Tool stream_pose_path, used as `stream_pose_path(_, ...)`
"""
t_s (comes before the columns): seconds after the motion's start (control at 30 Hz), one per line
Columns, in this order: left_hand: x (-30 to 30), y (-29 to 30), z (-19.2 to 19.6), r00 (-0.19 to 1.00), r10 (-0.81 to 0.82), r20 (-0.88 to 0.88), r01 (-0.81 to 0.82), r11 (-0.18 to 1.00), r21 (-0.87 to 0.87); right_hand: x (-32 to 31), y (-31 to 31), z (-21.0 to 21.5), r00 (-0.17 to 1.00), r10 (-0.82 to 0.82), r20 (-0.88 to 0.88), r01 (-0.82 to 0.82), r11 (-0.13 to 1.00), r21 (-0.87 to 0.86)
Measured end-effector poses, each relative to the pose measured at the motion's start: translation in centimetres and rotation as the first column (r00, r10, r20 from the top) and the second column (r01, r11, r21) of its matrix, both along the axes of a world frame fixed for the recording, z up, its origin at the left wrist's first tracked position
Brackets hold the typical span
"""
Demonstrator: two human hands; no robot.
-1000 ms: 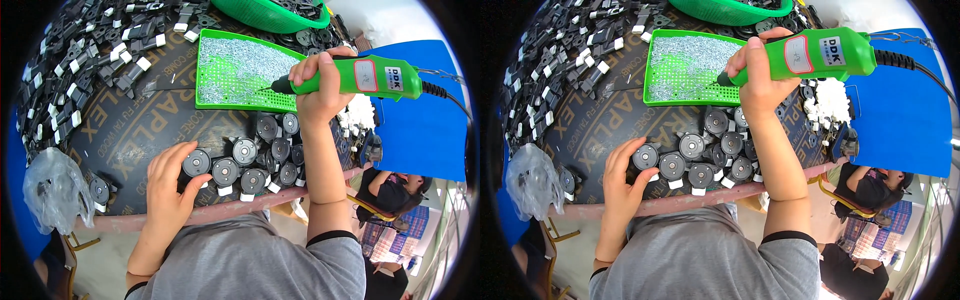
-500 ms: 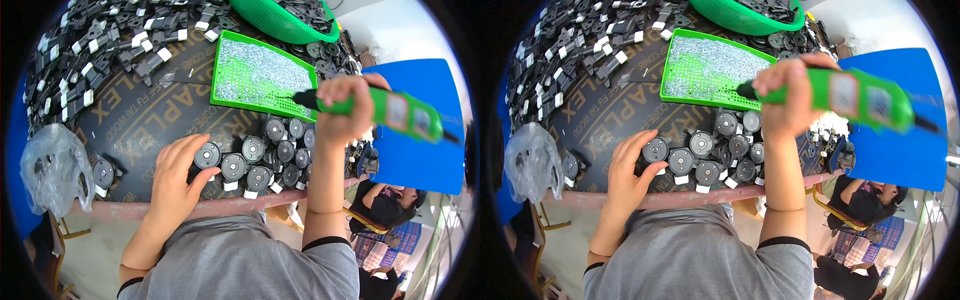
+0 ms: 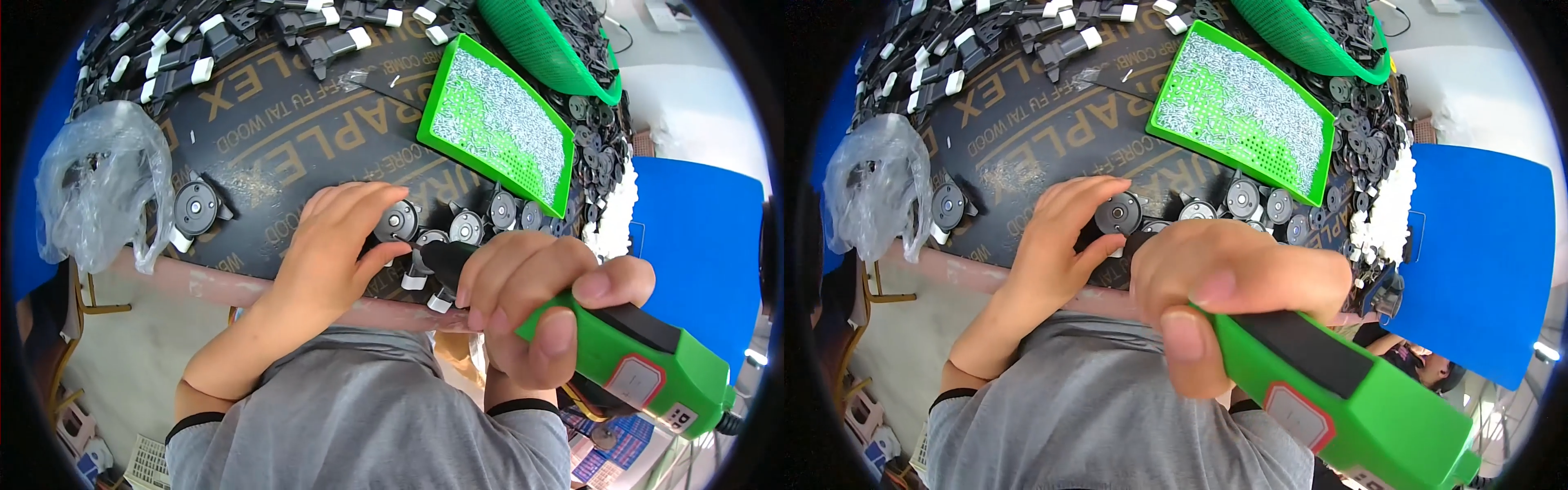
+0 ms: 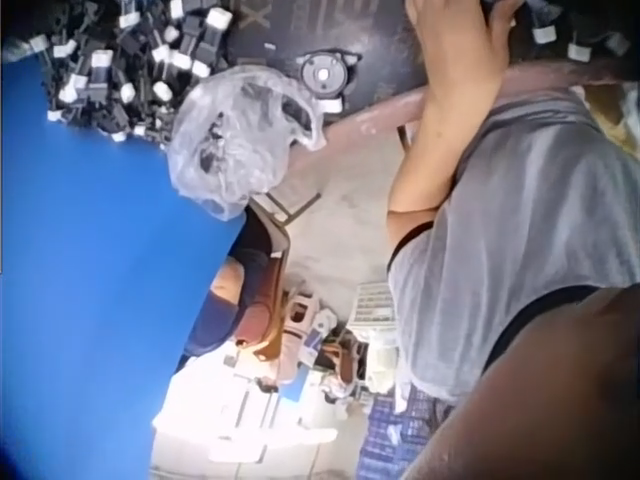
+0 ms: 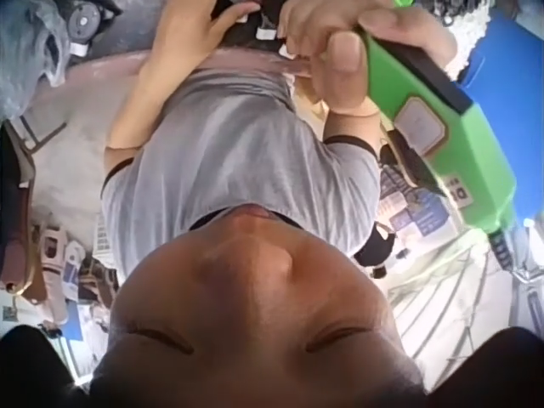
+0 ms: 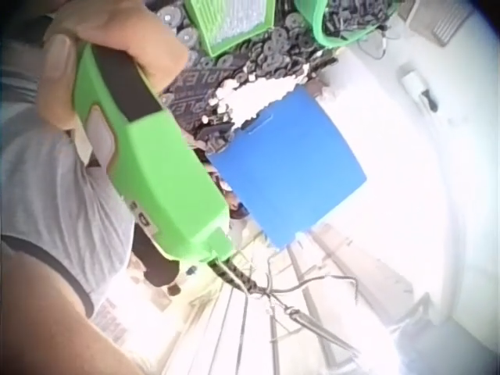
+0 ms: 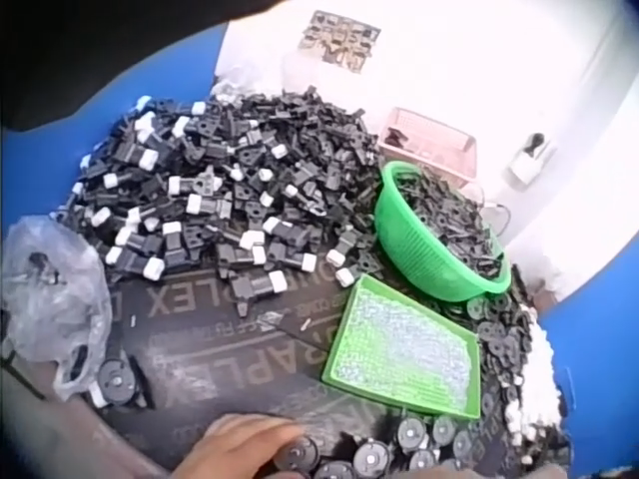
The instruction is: The recorder uses an electric screwdriver to insert screws into small circular electronic components at a workshop bench.
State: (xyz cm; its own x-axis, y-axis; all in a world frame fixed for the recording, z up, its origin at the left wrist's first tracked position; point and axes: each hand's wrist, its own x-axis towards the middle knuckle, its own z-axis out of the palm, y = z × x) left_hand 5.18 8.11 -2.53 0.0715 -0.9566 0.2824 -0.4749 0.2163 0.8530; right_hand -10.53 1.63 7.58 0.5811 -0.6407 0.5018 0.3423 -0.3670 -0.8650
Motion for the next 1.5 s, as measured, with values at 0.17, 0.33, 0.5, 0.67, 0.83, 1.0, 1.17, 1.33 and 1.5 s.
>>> stream_pose_path(0.17,0.0,0.0,0.1,1.000,-0.002,0.012,0.002,1.000,-0.013,0.8,0.3,-0.4,0.992,-0.122,-0.016,0.122,0.992,-0.012)
stream_pose_path(0.33,0.1,-0.1,0.5,1.000,-0.001,0.024,0.001,1.000,-0.002,0.4,-1.2,0.0,0.996,0.079,-0.044,-0.080,0.997,-0.025)
stream_pose_path(0.5,0.0,-0.2,0.4,0.999,-0.002,0.032,0.002,1.000,-0.010,0.7,-0.6,0.0,0.996,0.035,-0.083,-0.043,0.994,-0.096)
stream_pose_path(0.67,0.1,0.3,-0.2,0.997,0.005,0.080,-0.003,1.000,-0.029,0.7,-0.3,-0.9,0.996,-0.018,0.093,0.011,0.997,0.074)
stream_pose_path(0.83,1.2,1.3,2.6,0.941,0.068,0.331,-0.067,0.998,-0.014,-3.3,-2.7,2.4,0.978,0.077,0.194,-0.050,0.989,-0.139)
stream_pose_path(1.0,8.0,3.2,6.1,0.617,0.159,0.771,-0.255,0.967,0.005,-10.5,-4.1,3.3,0.951,-0.239,0.196,0.271,0.949,-0.161)
stream_pose_path(1.17,11.4,5.6,5.5,0.494,0.030,0.869,-0.214,0.973,0.087,-10.2,-7.4,2.4,0.664,-0.702,0.257,0.729,0.684,-0.015)
stream_pose_path(1.33,12.5,6.2,4.4,0.454,0.089,0.887,-0.245,0.969,0.028,-9.8,-10.5,0.4,0.644,-0.719,0.262,0.741,0.671,0.019)
stream_pose_path(1.5,10.6,4.0,3.7,0.652,0.128,0.747,-0.257,0.964,0.060,-14.5,-9.8,0.3,0.507,-0.845,0.168,0.862,0.499,-0.090)
